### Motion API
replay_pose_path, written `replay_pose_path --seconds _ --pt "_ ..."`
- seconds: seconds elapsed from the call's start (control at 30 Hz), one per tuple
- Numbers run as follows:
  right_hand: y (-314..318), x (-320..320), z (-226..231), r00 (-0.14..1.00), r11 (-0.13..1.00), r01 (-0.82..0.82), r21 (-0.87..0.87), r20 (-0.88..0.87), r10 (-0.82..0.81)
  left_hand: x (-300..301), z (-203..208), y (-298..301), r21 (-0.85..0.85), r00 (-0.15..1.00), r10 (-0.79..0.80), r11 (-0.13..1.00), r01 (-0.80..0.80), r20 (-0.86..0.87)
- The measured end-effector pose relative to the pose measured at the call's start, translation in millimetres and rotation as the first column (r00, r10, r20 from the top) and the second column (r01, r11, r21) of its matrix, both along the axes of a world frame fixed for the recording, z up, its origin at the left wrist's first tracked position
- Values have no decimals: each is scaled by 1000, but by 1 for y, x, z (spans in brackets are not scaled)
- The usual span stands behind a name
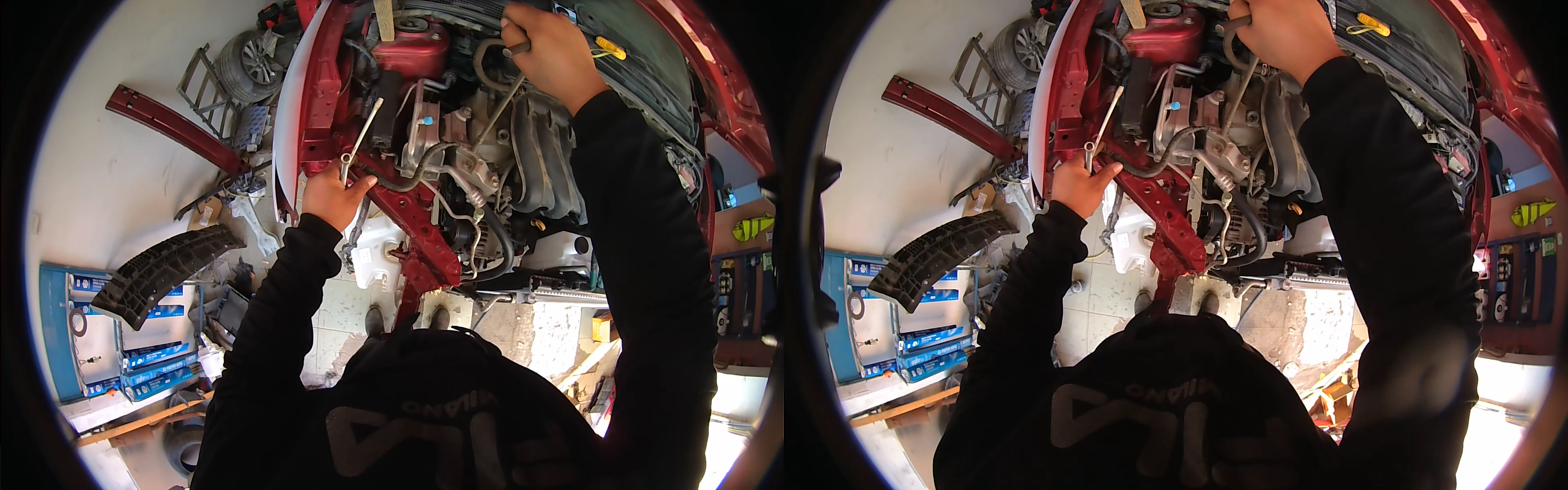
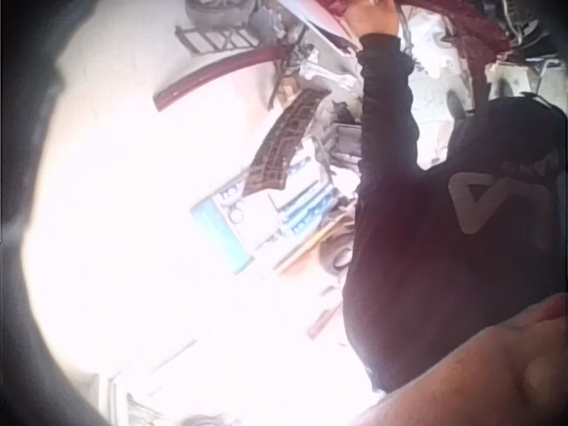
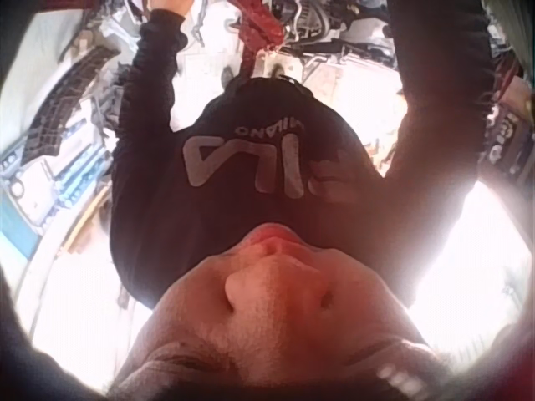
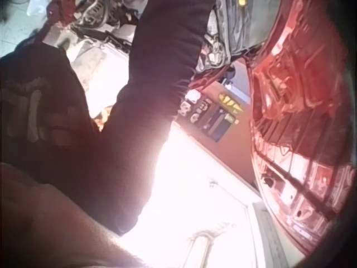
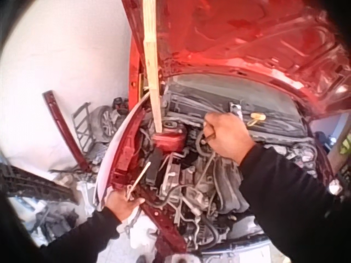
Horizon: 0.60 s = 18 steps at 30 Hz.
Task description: The person uses a wrench to loosen and remove bolts from the engine bay of a red car. They then detach and remove a metal pipe assembly from the engine compartment.
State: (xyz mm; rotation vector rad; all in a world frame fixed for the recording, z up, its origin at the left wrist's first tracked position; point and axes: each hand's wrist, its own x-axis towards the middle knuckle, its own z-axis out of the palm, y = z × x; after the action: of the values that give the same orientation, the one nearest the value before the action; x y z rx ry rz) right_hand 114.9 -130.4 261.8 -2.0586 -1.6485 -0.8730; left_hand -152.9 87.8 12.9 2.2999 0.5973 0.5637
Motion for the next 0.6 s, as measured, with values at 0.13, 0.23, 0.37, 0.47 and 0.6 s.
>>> replay_pose_path --seconds 0.13,0.23,0.37,0.47,0.6 --pt "0 -2 -2 999 999 38 7 -4 -38 6 -4 2 45 1000 7 999 -6 -13" --pt "2 -2 -3 998 998 64 20 -10 -64 8 -5 -2 -46 997 16 999 -13 70" --pt "7 -3 -5 998 998 55 30 14 -56 9 -1 -7 46 997 76 996 -76 2" --pt "10 -3 -6 998 999 28 47 63 -31 11 3 -12 81 994 108 991 -105 -23" --pt "10 -2 -7 997 998 -42 50 63 39 14 8 -15 100 989 89 992 -77 -116"
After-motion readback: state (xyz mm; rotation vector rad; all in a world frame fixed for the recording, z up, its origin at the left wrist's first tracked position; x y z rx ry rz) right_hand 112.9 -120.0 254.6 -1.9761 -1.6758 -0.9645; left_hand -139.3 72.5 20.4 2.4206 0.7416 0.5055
